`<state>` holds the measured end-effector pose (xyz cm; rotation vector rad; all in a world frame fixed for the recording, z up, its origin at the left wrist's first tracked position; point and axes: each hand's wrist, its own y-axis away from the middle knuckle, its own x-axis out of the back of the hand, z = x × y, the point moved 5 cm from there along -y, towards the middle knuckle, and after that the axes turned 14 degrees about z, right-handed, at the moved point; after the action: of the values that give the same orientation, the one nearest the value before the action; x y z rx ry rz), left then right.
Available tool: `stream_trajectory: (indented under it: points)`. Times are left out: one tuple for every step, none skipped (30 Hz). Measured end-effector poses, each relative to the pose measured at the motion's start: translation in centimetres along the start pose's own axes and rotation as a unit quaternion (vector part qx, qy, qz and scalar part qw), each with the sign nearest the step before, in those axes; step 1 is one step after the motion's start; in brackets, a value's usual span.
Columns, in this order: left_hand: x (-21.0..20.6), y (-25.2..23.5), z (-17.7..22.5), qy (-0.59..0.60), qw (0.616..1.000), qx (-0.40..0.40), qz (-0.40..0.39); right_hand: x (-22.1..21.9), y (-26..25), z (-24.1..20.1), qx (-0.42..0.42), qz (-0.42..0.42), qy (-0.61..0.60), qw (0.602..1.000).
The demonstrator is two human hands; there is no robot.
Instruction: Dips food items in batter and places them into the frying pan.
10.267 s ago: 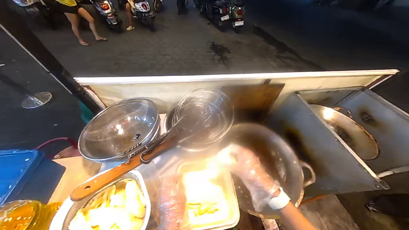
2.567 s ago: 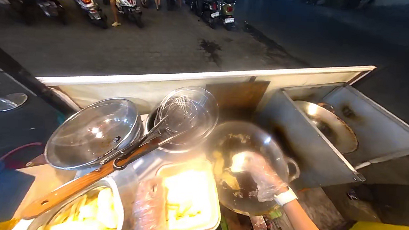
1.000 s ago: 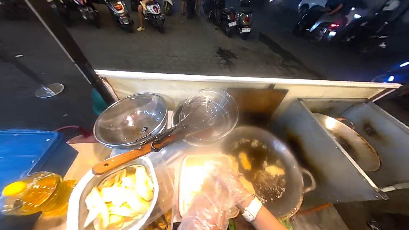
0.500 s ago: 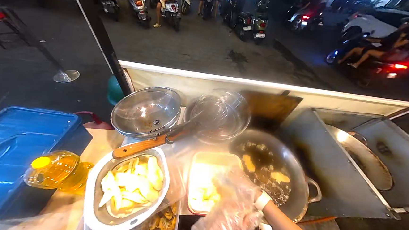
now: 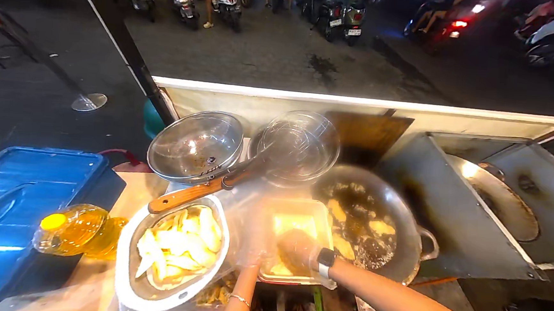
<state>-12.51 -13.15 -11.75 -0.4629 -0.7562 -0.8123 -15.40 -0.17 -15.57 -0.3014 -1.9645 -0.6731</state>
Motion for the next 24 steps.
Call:
stream_trajectory:
  points:
    - [-0.2,-0.1,-0.3,-0.005,1.000,0.010,0.009,0.1,-0.1,0.7,-0.017,0.010,-0.009,1.000]
    - [-0.6,-0.3,-0.6,-0.007,1.000,0.016,0.017,0.5,-0.1,1.3,-0.047,0.017,-0.019,0.999]
    - [-0.8,-0.3,-0.8,-0.005,1.000,0.017,0.024,1.1,0.0,1.9,-0.083,0.026,-0.035,0.996]
    - [-0.8,-0.3,-0.9,0.003,0.999,0.017,0.030,1.8,0.3,2.4,-0.112,0.039,-0.045,0.992]
    - [-0.8,-0.3,-0.9,0.013,0.999,0.022,0.030,2.5,0.6,2.9,-0.127,0.048,-0.052,0.989]
    - [-0.8,-0.4,-0.9,0.024,0.999,0.030,0.024,2.9,1.1,3.0,-0.122,0.044,-0.060,0.990]
    - [-0.8,-0.4,-1.0,0.027,0.999,0.041,0.015,3.0,1.7,2.9,-0.101,0.019,-0.071,0.992]
    - [-0.8,-0.5,-0.9,0.026,0.998,0.052,0.006,3.1,2.4,2.4,-0.069,-0.019,-0.083,0.994]
    - [-0.7,-0.6,-0.8,0.023,0.998,0.056,0.000,3.2,2.8,1.9,-0.042,-0.049,-0.091,0.994]
    - [-0.9,-0.7,-0.8,0.020,0.998,0.055,0.002,3.3,2.9,1.6,-0.033,-0.047,-0.090,0.994]
    - [-1.0,-0.8,-0.8,0.017,0.998,0.052,0.005,3.4,2.5,1.4,-0.040,-0.017,-0.085,0.995]
    - [-1.2,-0.8,-0.8,0.014,0.999,0.049,0.003,3.6,1.8,1.2,-0.055,0.014,-0.083,0.995]
    - [-1.3,-0.8,-0.8,0.009,0.999,0.051,-0.008,3.2,0.8,1.1,-0.067,0.034,-0.078,0.994]
    - [-1.5,-0.8,-0.9,0.001,0.998,0.056,-0.029,2.4,-0.2,0.8,-0.075,0.034,-0.067,0.994]
    - [-1.6,-0.8,-1.1,-0.005,0.996,0.063,-0.058,1.4,-1.0,0.3,-0.080,0.009,-0.055,0.995]
    - [-1.5,-1.1,-1.3,-0.001,0.993,0.073,-0.095,0.7,-1.4,-0.4,-0.077,-0.026,-0.045,0.996]
    - [-1.1,-1.6,-1.4,0.032,0.988,0.082,-0.131,0.1,-1.7,-1.0,-0.065,-0.057,-0.032,0.996]
    - [-0.8,-2.1,-1.6,0.076,0.980,0.087,-0.161,-0.4,-2.0,-1.2,-0.051,-0.082,-0.020,0.995]
    - [-0.7,-2.4,-1.8,0.112,0.973,0.089,-0.182,-0.6,-2.1,-1.3,-0.041,-0.105,-0.013,0.993]
    - [-0.7,-2.5,-2.1,0.133,0.968,0.090,-0.194,-0.9,-2.2,-1.2,-0.037,-0.123,-0.005,0.992]
    - [-0.7,-2.4,-2.3,0.142,0.965,0.091,-0.199,-1.3,-2.4,-0.9,-0.037,-0.133,0.004,0.990]
    - [-0.7,-2.2,-2.3,0.147,0.965,0.094,-0.196,-1.5,-2.6,-0.5,-0.040,-0.137,0.009,0.990]
    - [-0.6,-2.0,-2.2,0.148,0.966,0.097,-0.189,-1.3,-2.7,-0.2,-0.041,-0.139,0.010,0.989]
    - [-0.5,-1.7,-2.1,0.145,0.967,0.097,-0.184,-0.8,-2.9,0.0,-0.036,-0.138,0.008,0.990]
